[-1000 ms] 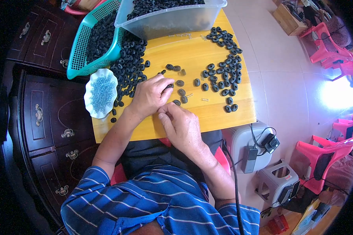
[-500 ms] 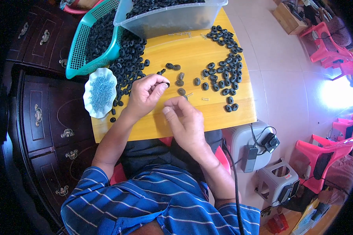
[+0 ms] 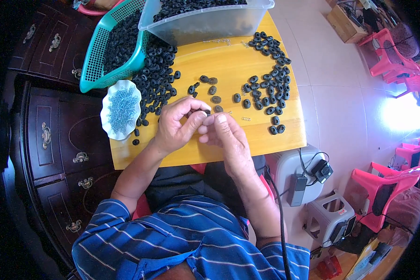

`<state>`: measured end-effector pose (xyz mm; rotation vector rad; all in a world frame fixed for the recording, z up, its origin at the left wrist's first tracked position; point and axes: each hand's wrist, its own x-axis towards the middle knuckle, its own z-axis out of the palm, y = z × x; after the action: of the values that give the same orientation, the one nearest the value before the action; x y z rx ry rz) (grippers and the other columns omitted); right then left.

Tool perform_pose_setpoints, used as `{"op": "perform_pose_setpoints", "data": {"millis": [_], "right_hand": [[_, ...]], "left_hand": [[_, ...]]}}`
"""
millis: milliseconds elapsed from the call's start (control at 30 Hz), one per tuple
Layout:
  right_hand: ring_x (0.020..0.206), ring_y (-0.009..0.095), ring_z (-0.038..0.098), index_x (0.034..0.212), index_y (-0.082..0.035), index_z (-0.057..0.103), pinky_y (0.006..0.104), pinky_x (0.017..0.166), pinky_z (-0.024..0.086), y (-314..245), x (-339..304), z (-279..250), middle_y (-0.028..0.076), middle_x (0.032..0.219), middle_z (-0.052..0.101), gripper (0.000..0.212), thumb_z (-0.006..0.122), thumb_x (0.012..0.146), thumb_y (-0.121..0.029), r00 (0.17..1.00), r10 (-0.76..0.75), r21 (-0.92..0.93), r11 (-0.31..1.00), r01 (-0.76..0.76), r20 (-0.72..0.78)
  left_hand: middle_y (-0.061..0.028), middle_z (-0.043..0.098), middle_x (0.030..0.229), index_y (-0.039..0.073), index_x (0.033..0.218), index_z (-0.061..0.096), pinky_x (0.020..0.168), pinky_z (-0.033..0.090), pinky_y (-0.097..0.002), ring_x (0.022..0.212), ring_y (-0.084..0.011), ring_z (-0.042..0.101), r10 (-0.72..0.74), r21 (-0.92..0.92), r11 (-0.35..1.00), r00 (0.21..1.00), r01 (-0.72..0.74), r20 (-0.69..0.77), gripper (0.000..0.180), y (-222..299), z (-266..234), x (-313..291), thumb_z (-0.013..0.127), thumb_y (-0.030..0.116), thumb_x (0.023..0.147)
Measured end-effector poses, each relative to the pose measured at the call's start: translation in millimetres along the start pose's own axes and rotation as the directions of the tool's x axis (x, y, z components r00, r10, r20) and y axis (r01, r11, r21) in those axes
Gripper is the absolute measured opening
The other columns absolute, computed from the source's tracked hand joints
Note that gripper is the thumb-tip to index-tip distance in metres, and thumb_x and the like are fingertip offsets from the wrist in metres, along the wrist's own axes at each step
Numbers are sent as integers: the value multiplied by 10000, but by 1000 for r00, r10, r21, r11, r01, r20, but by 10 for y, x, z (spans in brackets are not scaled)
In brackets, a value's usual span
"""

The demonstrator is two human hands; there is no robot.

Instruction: The person picks up black plastic pieces and small blue beads by hand, fits a bead into each piece, and places the assembled items back onto the table.

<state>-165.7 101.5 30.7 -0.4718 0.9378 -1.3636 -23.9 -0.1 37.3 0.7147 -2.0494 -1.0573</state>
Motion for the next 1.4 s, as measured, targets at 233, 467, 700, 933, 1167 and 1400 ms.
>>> {"op": "perform_pose_setpoints", "data": {"millis": [233,467,700,933,1167,1400], "right_hand": [[812,97,617,1123,-81,584,254,779,489,1,13,48,8,940,635,258,490,1045,-308,998,13,3,1000,-13,-56],[812,87,613,1135,-69,583,232,773,492,2,34,-24,9,956,644,205,553,1019,-236,999,17,206,979,-6,-50],[806,71,609,1123,-56,591,232,793,508,-60,40,-65,5,974,641,191,573,1005,-204,999,38,251,967,-36,-4],[803,82,617,1126,-67,579,244,778,510,-78,35,-93,6,953,635,181,583,985,-180,1000,4,273,962,-5,5],[797,73,618,1093,-70,580,237,772,509,-79,32,-72,11,966,637,156,593,983,-179,1000,12,343,939,-9,-5],[805,83,616,1083,-79,579,240,768,507,-108,41,-107,11,966,636,148,623,961,-150,1000,1,310,951,-3,8]], "left_hand": [[-76,642,778,16,945,665,592,498,-270,661,-164,647,46,-24,999,998,-45,35,56,86,-8,20,654,50,902],[-67,645,784,10,989,682,585,498,-268,653,-152,636,84,-65,995,996,-82,36,96,85,65,13,650,33,902],[-71,638,780,22,1063,699,590,493,-265,665,-151,635,115,-45,993,991,-112,67,180,124,61,48,645,0,893],[-62,623,767,14,1117,695,589,490,-261,652,-139,619,132,-74,989,986,-125,105,226,161,54,71,644,-1,898],[-56,621,760,-13,1116,682,588,495,-247,650,-124,624,127,-109,987,984,-114,124,214,160,61,78,637,-2,907],[-72,659,808,-4,1080,684,618,507,-251,696,-137,648,106,-191,978,991,-87,88,175,172,112,70,642,24,913]]}}
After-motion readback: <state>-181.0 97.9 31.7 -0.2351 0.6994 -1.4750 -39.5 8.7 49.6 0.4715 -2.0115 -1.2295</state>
